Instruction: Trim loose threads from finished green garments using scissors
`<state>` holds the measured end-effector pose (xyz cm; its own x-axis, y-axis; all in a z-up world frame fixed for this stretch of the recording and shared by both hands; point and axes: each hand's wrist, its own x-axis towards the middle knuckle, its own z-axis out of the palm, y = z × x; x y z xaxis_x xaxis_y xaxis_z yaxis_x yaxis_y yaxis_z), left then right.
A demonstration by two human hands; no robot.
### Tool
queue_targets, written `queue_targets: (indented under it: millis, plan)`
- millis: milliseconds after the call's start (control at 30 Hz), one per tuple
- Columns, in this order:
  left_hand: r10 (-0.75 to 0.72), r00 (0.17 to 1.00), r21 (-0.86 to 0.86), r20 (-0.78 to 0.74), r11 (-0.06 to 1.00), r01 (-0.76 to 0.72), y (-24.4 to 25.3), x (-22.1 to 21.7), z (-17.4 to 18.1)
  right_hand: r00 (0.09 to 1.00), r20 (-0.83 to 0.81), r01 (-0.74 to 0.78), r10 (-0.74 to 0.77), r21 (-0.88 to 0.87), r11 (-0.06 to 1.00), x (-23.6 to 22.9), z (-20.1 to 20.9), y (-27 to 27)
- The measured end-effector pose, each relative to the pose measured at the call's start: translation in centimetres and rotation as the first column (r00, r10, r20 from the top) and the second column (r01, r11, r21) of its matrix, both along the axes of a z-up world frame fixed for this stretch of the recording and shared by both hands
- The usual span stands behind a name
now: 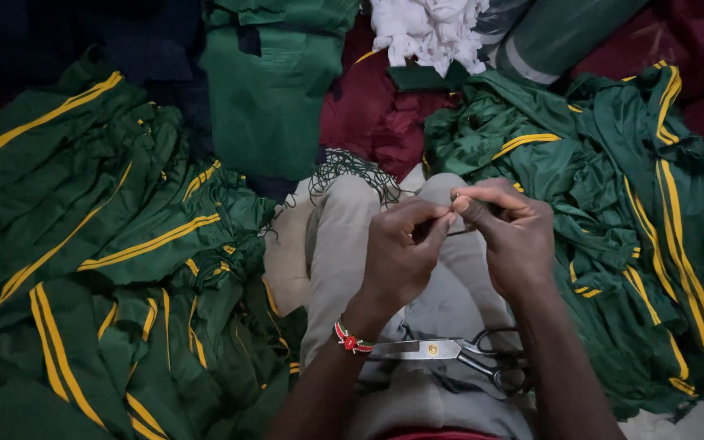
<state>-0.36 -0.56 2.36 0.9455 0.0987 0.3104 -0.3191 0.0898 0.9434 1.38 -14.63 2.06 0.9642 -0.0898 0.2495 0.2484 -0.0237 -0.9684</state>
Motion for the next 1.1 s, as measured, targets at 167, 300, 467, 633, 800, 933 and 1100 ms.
queue_targets:
  millis: [167,300,467,633,800,933,1100]
  plan:
    - [0.001,1.000,0.127,0.027,0.992,-0.004,0.1,0.2,-0.2,0.982,-0.168,-0.031,0.085,0.303,0.953,0.6,-2.8,-1.0]
    - [0.007,0.999,0.170,0.035,0.985,-0.013,0.1,0.2,0.1,0.979,-0.166,-0.062,0.115,0.296,0.953,1.1,-3.3,-1.5]
    - [0.065,0.992,0.330,0.105,0.939,-0.097,0.0,0.3,0.5,0.981,-0.164,-0.059,0.108,0.278,0.959,1.0,-2.8,-1.1]
    - [-0.065,0.988,-0.266,-0.139,0.964,0.026,-1.6,0.3,-1.5,0.990,-0.068,-0.123,0.127,0.058,0.991,0.1,-0.3,-0.5]
    - [0.005,0.989,-0.355,-0.151,0.933,-0.059,-2.6,1.3,-2.5,0.993,0.109,-0.040,0.051,-0.103,0.994,-0.2,0.9,-0.4]
    - [0.062,0.993,-0.093,-0.101,0.993,-0.072,-1.5,1.7,-2.6,0.959,0.274,0.102,-0.071,-0.102,0.990,0.0,2.4,-1.8]
    - [0.021,0.992,0.078,-0.126,0.997,-0.011,-0.5,2.3,-2.6,0.963,0.224,0.152,-0.150,0.008,0.988,-1.4,5.0,-3.3]
